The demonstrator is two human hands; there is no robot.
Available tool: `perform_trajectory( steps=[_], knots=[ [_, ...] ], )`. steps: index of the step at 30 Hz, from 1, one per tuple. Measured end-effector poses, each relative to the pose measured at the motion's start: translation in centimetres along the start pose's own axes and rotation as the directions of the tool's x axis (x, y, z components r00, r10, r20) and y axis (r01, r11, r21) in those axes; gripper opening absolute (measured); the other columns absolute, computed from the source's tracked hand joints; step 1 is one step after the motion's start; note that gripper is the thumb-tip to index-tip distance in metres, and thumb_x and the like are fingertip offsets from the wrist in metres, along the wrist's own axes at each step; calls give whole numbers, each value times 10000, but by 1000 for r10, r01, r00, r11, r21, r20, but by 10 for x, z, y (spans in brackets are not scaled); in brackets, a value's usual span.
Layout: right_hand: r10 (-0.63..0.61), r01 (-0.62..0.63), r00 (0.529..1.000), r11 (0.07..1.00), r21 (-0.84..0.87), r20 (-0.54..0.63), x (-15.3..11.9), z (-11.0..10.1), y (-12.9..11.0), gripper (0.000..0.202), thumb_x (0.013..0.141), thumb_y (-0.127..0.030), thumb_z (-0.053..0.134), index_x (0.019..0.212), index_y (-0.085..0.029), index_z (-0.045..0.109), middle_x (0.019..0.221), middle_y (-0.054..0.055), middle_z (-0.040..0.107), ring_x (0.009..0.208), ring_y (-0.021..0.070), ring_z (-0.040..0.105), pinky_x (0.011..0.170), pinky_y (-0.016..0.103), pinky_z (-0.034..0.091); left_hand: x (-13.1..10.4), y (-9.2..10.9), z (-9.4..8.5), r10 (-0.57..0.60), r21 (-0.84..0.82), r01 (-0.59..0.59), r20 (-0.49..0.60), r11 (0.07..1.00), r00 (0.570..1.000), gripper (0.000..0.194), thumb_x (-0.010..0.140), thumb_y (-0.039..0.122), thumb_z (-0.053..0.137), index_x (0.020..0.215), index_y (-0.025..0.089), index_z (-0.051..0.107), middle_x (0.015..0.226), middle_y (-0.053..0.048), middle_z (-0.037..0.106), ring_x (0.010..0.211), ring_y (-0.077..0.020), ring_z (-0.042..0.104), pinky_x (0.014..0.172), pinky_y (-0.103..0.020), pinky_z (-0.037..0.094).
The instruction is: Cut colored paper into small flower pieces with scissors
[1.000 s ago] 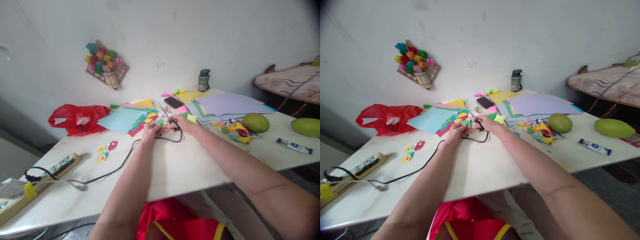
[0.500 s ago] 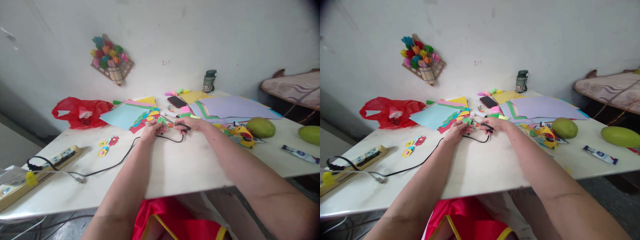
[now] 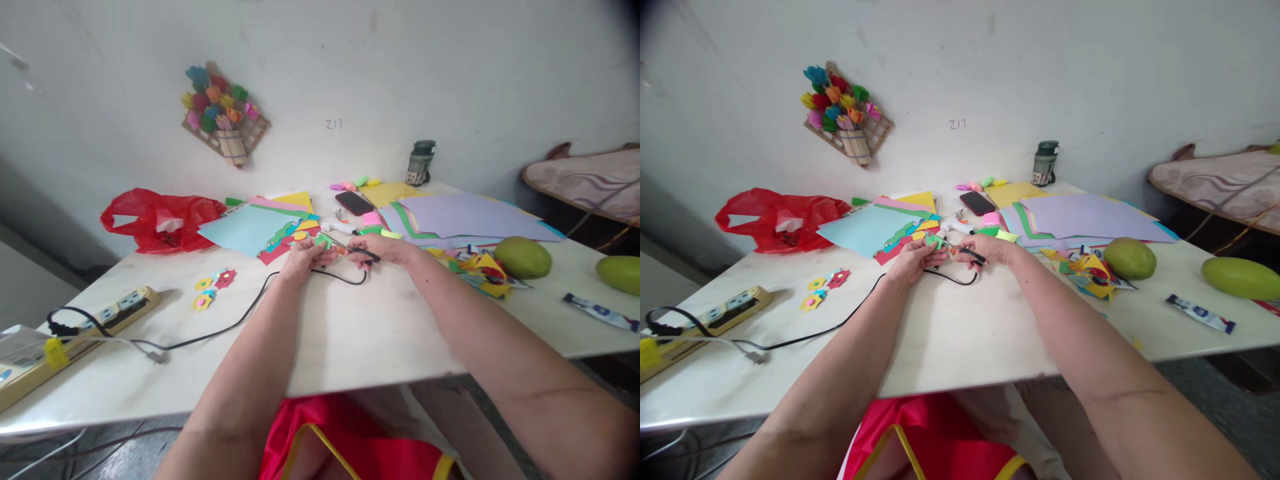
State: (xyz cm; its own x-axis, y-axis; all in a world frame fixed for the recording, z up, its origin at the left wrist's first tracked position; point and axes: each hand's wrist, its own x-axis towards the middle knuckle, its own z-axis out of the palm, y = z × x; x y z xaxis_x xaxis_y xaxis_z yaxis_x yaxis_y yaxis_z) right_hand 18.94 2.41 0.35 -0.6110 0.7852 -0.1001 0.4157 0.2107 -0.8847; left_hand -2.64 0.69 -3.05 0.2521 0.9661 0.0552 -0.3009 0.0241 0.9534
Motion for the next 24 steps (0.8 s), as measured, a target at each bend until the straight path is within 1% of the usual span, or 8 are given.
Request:
perform_trajectory(
  steps=[4, 8, 12, 15, 20, 24],
  knots=[
    [-2, 2, 1000, 1000, 6, -3, 1, 1, 1, 326, 715, -400, 777, 830, -145, 610, 562, -15, 624, 412, 70, 543, 365, 167, 382, 0, -2, -1, 21, -7, -21, -2, 1000, 1000, 268, 683, 300, 783, 816, 118, 638, 845, -93, 736, 761, -208, 722, 684, -286, 568],
    [15, -15, 1000, 1000, 10, -8, 0, 3, -2, 309, 735, -390, 763, 819, -141, 603, 565, -11, 624, 405, 71, 549, 358, 165, 371, 0, -2, -1, 32, -25, -32, -5, 999, 999, 254, 672, 288, 780, 785, 120, 626, 854, -86, 731, 789, -213, 721, 728, -305, 564],
    [6, -6, 1000, 1000, 4, -3, -1, 3, -4, 291, 747, -377, 751, 815, -139, 598, 567, -9, 617, 408, 70, 542, 341, 162, 330, 1, -2, 0, 33, -43, -34, -31, 998, 999, 244, 646, 261, 789, 734, 128, 605, 790, -54, 716, 765, -208, 720, 713, -298, 559],
    [-22, 22, 1000, 1000, -11, 0, -1, 2, -2, 279, 760, -378, 730, 782, -139, 587, 572, -3, 617, 409, 63, 527, 331, 159, 300, 1, -2, 0, 32, -39, -33, -44, 999, 999, 245, 639, 256, 792, 733, 130, 605, 775, -44, 705, 771, -206, 718, 716, -298, 557],
    [-53, 54, 998, 999, -6, 18, 0, -1, 1, 291, 782, -416, 681, 782, -143, 580, 606, 15, 640, 430, 70, 539, 337, 162, 304, 1, -2, 0, 23, -18, -24, -54, 1000, 998, 263, 628, 265, 800, 758, 123, 622, 792, -53, 710, 789, -210, 715, 745, -317, 558],
    [-55, 55, 998, 997, -49, 9, 0, -1, 0, 259, 779, -382, 683, 772, -146, 577, 596, 6, 627, 431, 67, 531, 339, 162, 302, 1, -1, 0, 20, -14, -20, -53, 1000, 998, 259, 616, 263, 805, 743, 121, 630, 788, -57, 713, 778, -211, 715, 726, -308, 558]
  ],
)
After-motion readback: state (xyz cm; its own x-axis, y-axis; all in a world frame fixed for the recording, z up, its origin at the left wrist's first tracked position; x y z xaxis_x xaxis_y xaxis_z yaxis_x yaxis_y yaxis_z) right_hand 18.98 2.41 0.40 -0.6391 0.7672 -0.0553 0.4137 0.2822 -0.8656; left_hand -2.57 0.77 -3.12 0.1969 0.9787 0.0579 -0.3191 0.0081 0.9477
